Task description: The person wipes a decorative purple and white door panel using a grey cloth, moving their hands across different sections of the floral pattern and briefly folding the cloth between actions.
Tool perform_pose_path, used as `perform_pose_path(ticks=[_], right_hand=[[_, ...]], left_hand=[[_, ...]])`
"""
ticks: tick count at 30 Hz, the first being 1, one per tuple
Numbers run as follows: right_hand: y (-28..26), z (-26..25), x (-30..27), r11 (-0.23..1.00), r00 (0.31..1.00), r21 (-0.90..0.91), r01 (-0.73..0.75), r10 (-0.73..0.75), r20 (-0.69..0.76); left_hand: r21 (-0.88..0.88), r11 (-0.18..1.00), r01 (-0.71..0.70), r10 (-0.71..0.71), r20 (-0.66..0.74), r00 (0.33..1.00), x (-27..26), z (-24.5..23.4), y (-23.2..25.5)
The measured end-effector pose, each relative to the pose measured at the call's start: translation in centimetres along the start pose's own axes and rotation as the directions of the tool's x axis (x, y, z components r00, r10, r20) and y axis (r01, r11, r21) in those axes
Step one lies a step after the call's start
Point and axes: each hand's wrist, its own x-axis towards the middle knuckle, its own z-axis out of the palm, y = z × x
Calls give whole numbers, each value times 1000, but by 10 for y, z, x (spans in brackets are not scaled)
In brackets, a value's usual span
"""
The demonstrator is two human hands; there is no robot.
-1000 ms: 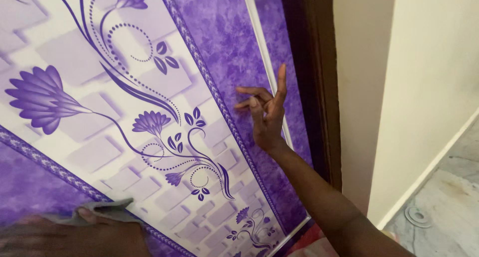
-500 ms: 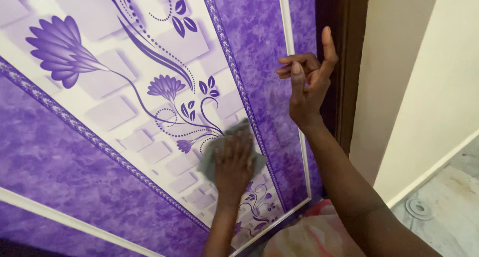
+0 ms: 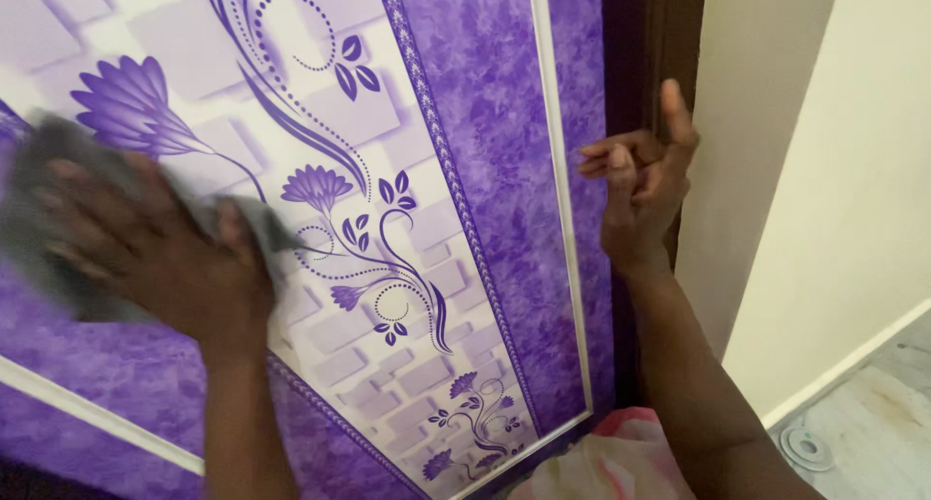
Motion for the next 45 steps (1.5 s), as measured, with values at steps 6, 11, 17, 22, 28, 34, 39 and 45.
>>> perform_pose_path(ticks=[6, 11, 17, 22, 28, 34, 39, 45], right_hand=[[4, -39, 14, 977, 948, 182, 115, -53, -315], [1, -39, 17, 905, 976, 371, -208, 171, 132], [-21, 18, 19, 752, 735, -628, -201, 539, 411], [-35, 27, 23, 681, 676, -706, -195, 615, 406], [-31, 36, 18, 698, 704, -703, -132, 566, 429], [-29, 51, 12, 651, 666, -754, -90, 602, 440], [-29, 68, 9, 600, 566, -786, -153, 704, 428], [-19, 69, 2, 615, 604, -783, -94, 660, 446]], left_hand=[[-520, 815, 255, -155, 228, 961, 75, -7, 55], [-972, 212, -98, 347, -19, 938, 111, -16, 95], [-273, 913, -304, 321, 17, 947, 59, -14, 152], [-297, 760, -577, 619, 64, 783, -45, 31, 156], [-319, 741, -592, 663, 206, 719, -127, 61, 102], [-167, 985, -53, 73, 115, 991, -127, 43, -11], [-5, 988, 155, -155, 85, 984, -114, 28, -64], [29, 974, 224, -224, 29, 974, -117, 35, -93]])
